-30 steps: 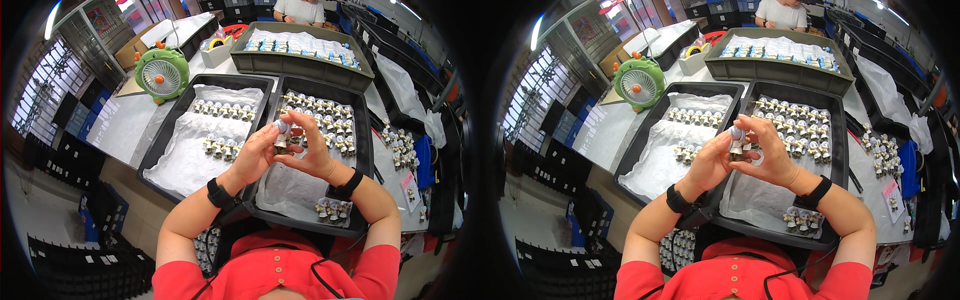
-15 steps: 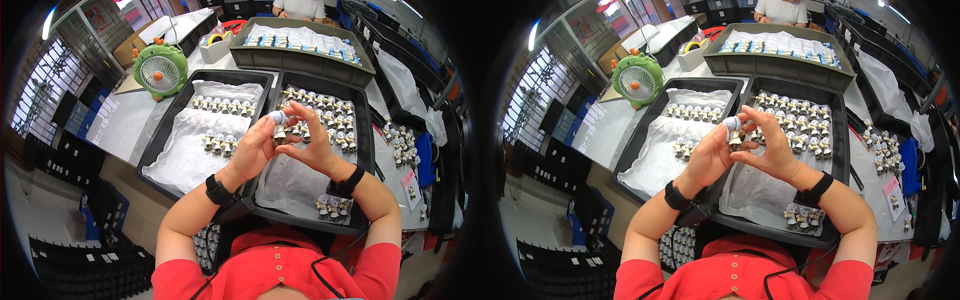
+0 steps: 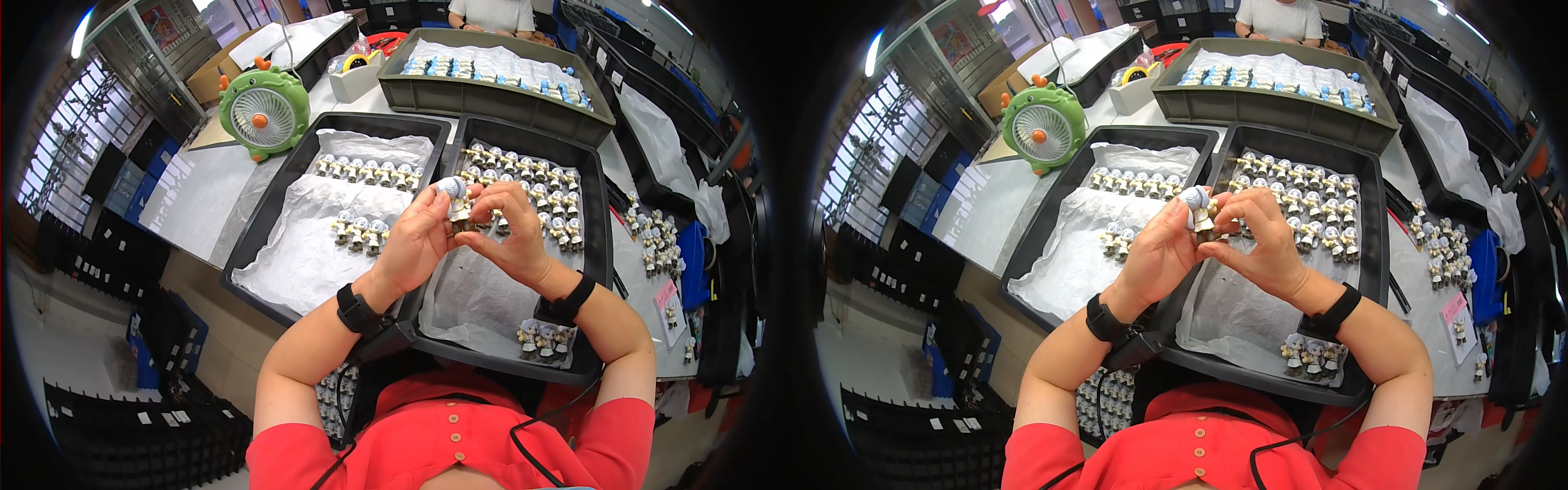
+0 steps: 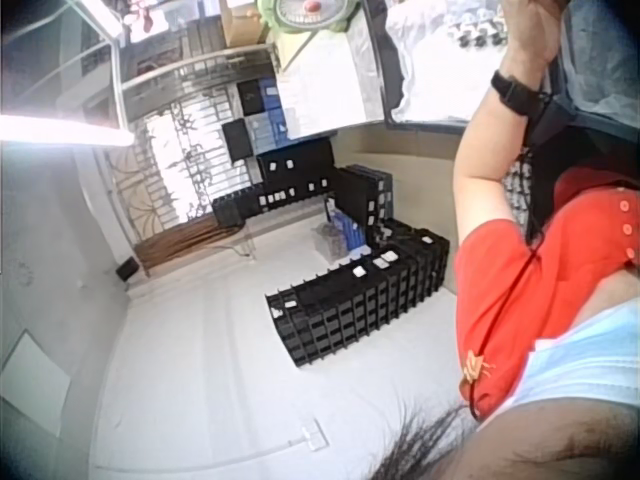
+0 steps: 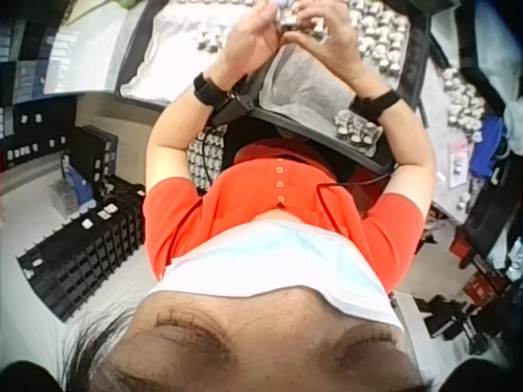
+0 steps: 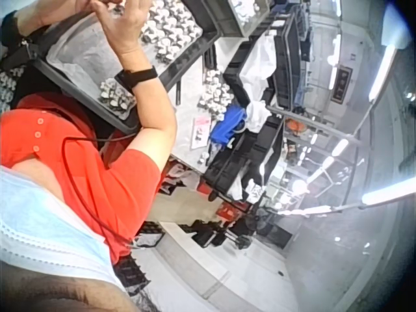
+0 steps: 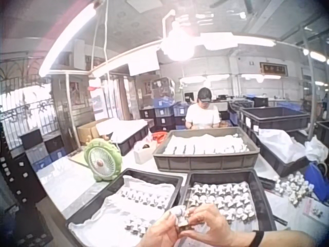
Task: The person picks up small cylindrical components from a tray and assembles them by hand, twisting parts together. They place the assembled units into a second tray lined with white paper. The process is repeated continuously throughout the clip.
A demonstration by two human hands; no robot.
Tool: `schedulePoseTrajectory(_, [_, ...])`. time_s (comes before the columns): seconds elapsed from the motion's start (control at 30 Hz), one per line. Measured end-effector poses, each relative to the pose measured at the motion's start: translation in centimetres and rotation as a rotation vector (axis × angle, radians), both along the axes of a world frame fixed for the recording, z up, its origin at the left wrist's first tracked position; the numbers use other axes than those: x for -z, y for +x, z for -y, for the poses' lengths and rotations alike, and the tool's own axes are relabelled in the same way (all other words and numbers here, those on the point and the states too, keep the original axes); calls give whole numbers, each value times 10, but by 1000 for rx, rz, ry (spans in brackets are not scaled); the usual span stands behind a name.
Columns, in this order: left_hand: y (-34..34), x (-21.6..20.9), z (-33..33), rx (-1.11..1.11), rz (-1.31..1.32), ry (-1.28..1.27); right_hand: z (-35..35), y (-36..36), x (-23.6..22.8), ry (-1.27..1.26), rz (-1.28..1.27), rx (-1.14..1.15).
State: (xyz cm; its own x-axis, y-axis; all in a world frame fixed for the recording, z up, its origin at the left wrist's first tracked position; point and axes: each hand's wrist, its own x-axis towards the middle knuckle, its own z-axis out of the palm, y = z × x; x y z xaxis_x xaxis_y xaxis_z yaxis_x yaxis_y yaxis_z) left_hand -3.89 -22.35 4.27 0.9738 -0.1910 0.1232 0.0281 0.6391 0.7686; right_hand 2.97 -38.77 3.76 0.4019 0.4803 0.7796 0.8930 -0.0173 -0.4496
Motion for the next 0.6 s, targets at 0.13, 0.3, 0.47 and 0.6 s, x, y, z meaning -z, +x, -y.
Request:
schedulePoseTrajectory(0.13, [0, -3, 3, -10, 19, -9, 0, -1, 1, 13, 14, 6])
schedulePoseTrajectory(0.3, [-1, -3, 4, -13, 32, -4, 0, -2, -2, 15, 110, 34])
schedulePoseTrajectory(0.47, [-1, -3, 3, -3, 47, 13, 0, -4, -7, 0, 107, 42])
schedulePoseTrajectory(0.6, [0, 0, 1, 1, 46, 16, -3, -3, -4, 22, 104, 43])
